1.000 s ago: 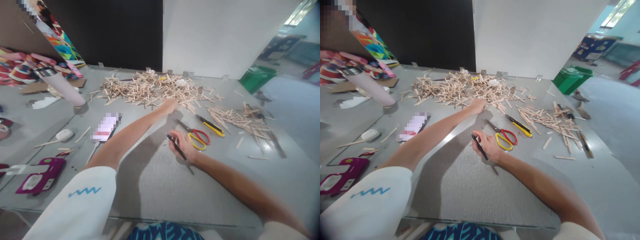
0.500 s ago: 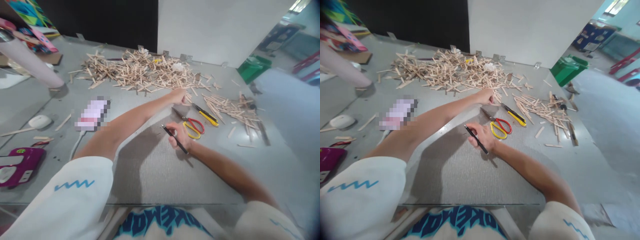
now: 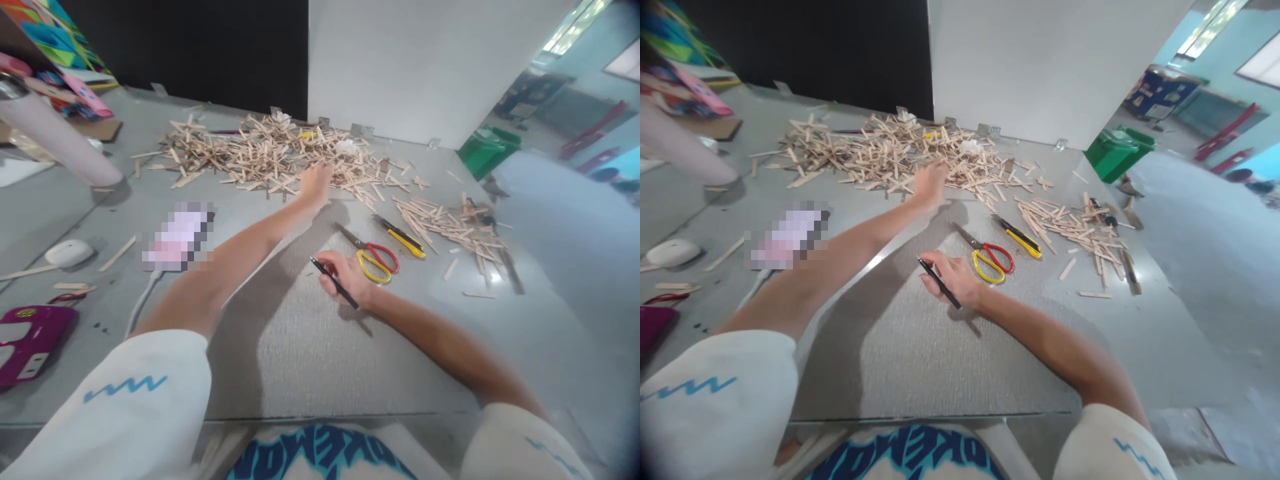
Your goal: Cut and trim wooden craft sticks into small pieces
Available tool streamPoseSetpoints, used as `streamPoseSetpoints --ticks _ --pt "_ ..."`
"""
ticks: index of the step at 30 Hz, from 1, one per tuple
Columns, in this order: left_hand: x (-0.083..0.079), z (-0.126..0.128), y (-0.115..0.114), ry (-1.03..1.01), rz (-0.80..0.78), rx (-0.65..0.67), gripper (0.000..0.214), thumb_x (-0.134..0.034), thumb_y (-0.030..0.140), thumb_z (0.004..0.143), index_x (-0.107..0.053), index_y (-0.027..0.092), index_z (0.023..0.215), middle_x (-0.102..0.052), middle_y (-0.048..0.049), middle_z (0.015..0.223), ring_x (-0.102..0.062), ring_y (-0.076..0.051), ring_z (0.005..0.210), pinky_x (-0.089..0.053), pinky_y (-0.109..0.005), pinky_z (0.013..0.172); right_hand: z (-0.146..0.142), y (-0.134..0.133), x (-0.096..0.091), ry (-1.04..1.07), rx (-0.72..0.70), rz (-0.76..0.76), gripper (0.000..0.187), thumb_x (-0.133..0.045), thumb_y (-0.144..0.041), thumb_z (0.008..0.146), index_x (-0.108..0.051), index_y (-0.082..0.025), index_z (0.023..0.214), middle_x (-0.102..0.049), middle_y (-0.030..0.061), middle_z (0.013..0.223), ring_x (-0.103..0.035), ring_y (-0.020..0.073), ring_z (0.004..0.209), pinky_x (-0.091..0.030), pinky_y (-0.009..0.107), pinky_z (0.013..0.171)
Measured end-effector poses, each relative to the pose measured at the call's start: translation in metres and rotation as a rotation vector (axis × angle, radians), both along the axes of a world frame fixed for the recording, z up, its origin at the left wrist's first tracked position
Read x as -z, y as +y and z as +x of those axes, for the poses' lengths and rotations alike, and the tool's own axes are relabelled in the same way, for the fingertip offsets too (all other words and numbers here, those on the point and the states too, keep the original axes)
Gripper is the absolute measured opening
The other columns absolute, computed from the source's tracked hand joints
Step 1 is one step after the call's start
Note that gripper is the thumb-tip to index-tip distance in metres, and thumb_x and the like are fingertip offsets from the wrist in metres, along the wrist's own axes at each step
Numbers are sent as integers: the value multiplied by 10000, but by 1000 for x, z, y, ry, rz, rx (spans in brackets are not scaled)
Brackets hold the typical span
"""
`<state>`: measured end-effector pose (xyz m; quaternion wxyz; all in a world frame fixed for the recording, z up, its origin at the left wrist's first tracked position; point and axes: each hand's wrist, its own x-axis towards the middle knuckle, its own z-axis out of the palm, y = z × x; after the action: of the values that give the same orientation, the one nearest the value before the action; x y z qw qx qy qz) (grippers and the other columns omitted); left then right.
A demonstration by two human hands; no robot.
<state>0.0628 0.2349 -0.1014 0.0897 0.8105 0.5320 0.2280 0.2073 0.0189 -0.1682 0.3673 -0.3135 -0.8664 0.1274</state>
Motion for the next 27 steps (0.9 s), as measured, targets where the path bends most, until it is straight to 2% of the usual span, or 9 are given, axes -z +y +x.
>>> streamPoseSetpoints --ticks 2,5,7,11,14,17,18,21,27 --pt "-1 -7 -7 17 38 -100 396 -464 154 1094 -658 194 1437 -655 -198 1472 -645 -330 1357 -491 -376 1037 -1 -1 -2 38 -3 0 332 -520 -420 1102 -582 -229 1366 -785 45 933 -708 174 653 -549 300 624" --pt "-1 -15 -12 70 -11 -115 312 -563 109 1016 -753 156 1259 -762 -173 1170 -718 -309 1159 -517 -375 956 -1 -1 -3 77 -6 7 325 -552 -403 1097 -583 -233 1372 -790 39 943 -697 163 638 -526 289 602" --pt "-1 -19 -12 89 -35 -107 278 -596 85 977 -778 145 1178 -771 -156 1025 -731 -302 1085 -526 -373 914 -2 0 -3 87 -15 17 317 -570 -378 1089 -588 -238 1373 -793 33 952 -680 150 614 -510 282 587" --pt "-1 -23 -13 88 -10 -91 291 -537 115 1051 -764 170 1224 -769 -174 1158 -701 -317 1237 -537 -398 982 -2 1 -2 66 -14 31 291 -545 -378 1101 -600 -240 1350 -783 21 931 -669 139 608 -499 273 582" --pt "1 -27 -14 133 -88 -40 201 -661 238 1074 -758 160 1231 -760 -165 1217 -724 -292 1183 -589 -414 1002 -3 1 -2 48 13 24 306 -541 -406 1105 -603 -235 1352 -780 21 920 -676 148 615 -508 276 583" --pt "0 -36 -20 172 -146 -10 356 -733 386 1069 -705 172 1351 -717 -129 1355 -730 -266 1169 -640 -470 1005 -3 1 -4 32 22 15 304 -539 -381 1101 -604 -238 1361 -789 26 927 -673 156 604 -528 285 586" --pt "0 -40 -25 176 -149 -4 330 -731 369 1068 -720 174 1334 -727 -126 1348 -732 -268 1171 -637 -463 1007 -3 1 -4 27 22 12 299 -541 -370 1097 -606 -245 1361 -788 22 918 -671 158 601 -534 287 589" --pt "4 -56 -48 169 -139 19 165 -693 173 1011 -839 154 1086 -824 -145 1144 -758 -271 1118 -580 -378 1007 -4 1 -5 8 12 0 289 -551 -342 1083 -612 -265 1355 -773 2 862 -674 161 608 -544 283 611" --pt "19 -90 -111 160 -184 34 297 -574 157 1004 -857 155 1092 -840 -151 1158 -750 -256 1074 -540 -337 937 -6 0 -4 2 -8 -5 244 -512 -303 1079 -621 -251 1291 -795 10 897 -698 144 642 -524 255 615"
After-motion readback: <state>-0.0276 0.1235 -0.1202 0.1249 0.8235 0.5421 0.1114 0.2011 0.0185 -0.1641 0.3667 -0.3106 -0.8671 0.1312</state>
